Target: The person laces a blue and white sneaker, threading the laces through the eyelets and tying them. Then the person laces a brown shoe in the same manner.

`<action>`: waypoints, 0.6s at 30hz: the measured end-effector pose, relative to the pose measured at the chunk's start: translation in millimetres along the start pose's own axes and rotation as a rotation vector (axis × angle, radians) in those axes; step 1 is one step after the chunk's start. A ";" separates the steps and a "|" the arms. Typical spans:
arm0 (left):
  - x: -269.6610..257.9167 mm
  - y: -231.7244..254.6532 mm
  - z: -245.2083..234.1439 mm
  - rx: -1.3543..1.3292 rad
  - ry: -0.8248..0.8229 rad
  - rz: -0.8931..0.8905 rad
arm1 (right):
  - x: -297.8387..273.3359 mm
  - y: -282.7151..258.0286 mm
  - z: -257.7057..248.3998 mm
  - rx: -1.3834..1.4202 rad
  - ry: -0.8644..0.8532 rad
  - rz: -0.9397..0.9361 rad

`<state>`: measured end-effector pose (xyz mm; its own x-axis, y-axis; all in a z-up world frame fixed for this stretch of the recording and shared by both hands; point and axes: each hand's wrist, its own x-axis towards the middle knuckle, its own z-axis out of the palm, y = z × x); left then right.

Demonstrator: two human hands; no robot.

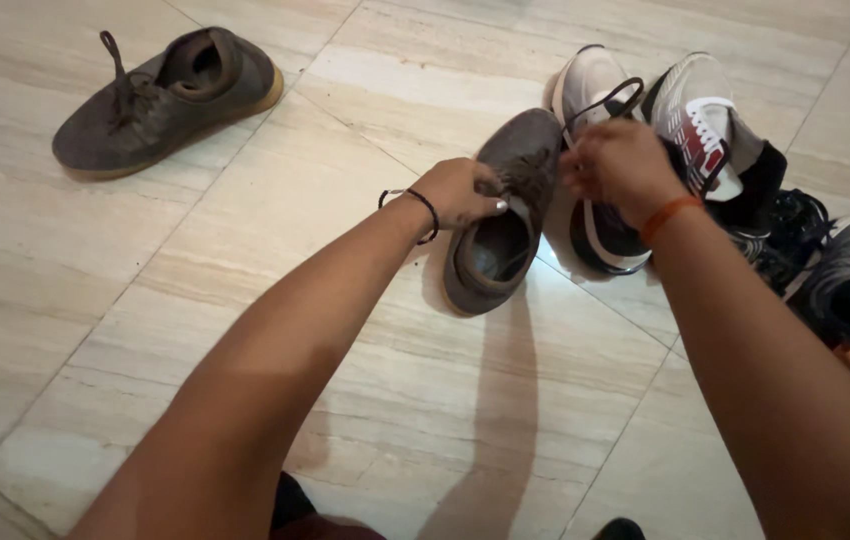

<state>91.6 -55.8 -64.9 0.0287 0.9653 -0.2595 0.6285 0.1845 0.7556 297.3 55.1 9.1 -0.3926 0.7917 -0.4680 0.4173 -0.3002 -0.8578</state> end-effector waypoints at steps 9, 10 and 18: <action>12.3 27.6 10.5 -0.400 0.009 -0.298 | -17.2 44.7 34.1 -0.532 0.044 -0.319; 13.5 28.0 12.7 -0.335 0.036 -0.279 | -15.9 48.8 36.9 -0.509 0.059 -0.312; 32.9 -0.2 33.4 -0.142 0.217 -0.041 | -4.7 71.3 38.1 0.056 -0.021 -0.226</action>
<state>118.4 -30.2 -93.6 -0.1715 0.9708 -0.1678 0.5096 0.2332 0.8282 297.7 9.7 -58.0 -0.4879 0.8313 -0.2661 0.2710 -0.1455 -0.9515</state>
